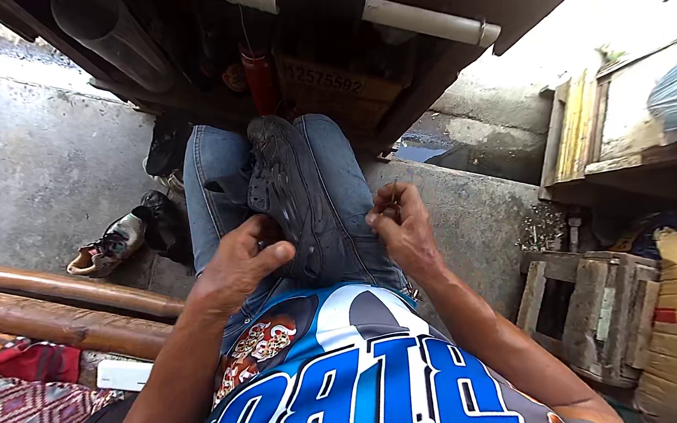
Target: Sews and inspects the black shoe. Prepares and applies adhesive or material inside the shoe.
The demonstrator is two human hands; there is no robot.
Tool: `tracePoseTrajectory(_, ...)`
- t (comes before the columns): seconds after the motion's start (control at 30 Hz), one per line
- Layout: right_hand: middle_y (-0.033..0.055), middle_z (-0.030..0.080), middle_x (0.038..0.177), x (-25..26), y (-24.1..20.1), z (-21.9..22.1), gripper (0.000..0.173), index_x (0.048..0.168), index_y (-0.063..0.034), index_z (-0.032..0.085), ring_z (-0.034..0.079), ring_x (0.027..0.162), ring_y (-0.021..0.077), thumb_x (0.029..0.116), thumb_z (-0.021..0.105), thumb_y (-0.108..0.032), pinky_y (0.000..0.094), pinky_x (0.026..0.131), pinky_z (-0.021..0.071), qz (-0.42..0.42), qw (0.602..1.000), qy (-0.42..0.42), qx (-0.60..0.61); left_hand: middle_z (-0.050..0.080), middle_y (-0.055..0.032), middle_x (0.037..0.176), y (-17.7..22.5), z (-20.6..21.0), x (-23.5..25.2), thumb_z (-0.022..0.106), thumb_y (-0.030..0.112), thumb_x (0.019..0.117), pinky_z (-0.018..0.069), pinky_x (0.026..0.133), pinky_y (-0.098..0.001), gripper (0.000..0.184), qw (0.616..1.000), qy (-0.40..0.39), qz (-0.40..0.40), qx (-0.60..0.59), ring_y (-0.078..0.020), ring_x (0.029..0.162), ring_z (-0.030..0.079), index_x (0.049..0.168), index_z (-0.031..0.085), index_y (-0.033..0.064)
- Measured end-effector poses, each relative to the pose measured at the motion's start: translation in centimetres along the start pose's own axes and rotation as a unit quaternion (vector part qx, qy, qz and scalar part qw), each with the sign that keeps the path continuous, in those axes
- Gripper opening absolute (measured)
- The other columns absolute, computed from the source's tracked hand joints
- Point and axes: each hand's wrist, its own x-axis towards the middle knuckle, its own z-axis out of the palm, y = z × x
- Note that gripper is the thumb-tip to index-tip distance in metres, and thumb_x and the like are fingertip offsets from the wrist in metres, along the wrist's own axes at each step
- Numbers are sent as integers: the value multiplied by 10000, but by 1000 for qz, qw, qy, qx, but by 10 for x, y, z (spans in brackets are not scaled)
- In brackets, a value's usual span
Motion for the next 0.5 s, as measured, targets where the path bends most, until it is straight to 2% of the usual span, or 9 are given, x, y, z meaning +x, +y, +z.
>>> tracePoseTrajectory(0.07, 109, 600, 1171, -7, 0, -1, 361, 1304, -28, 570, 645, 884, 150, 946, 612, -57, 313, 734, 586, -48, 998, -13, -35, 725, -33, 987, 2, 10, 8, 836, 199, 819, 611, 836, -294, 414, 1000, -1, -11, 4, -115, 917, 706, 1162, 642, 72)
tracePoseTrajectory(0.13, 91, 609, 1133, -9, -13, -9, 399, 1398, -49, 585, 622, 891, 130, 1002, 595, -101, 286, 752, 569, -105, 989, -65, -85, 737, -60, 959, 4, 13, 11, 796, 52, 827, 622, 815, -298, 328, 1000, -4, -29, 1, -127, 888, 721, 1121, 652, 40)
tracePoseTrajectory(0.2, 41, 653, 1016, -8, -30, -16, 440, 1443, -82, 581, 633, 805, 98, 1008, 608, -145, 275, 701, 583, -136, 973, -143, -118, 742, -65, 947, 3, 12, 13, 777, 38, 833, 624, 805, -300, 292, 999, -11, -28, -9, -132, 870, 726, 1100, 661, 38)
tracePoseTrajectory(0.27, 8, 664, 956, -9, -39, -14, 405, 1403, -88, 621, 617, 762, 59, 1014, 632, -202, 236, 670, 562, -154, 961, -195, -122, 741, -63, 953, 1, 10, 13, 768, 66, 851, 621, 812, -300, 260, 999, -19, -23, -18, -130, 874, 723, 1094, 677, 44)
tracePoseTrajectory(0.37, 3, 661, 908, -9, -38, -4, 317, 1287, -73, 713, 610, 772, 46, 1035, 598, -227, 218, 679, 536, -192, 950, -208, -133, 741, -51, 922, -1, 10, 11, 755, 71, 865, 617, 799, -285, 199, 999, -18, -18, -19, -113, 852, 721, 1052, 687, 53)
tracePoseTrajectory(0.5, 3, 671, 915, -6, -36, 2, 304, 1266, -76, 729, 619, 803, 46, 1038, 584, -215, 215, 705, 531, -195, 944, -226, -139, 739, -63, 903, -4, 8, 11, 751, 72, 872, 617, 784, -286, 155, 999, -20, -20, -20, -121, 839, 721, 1015, 697, 47)
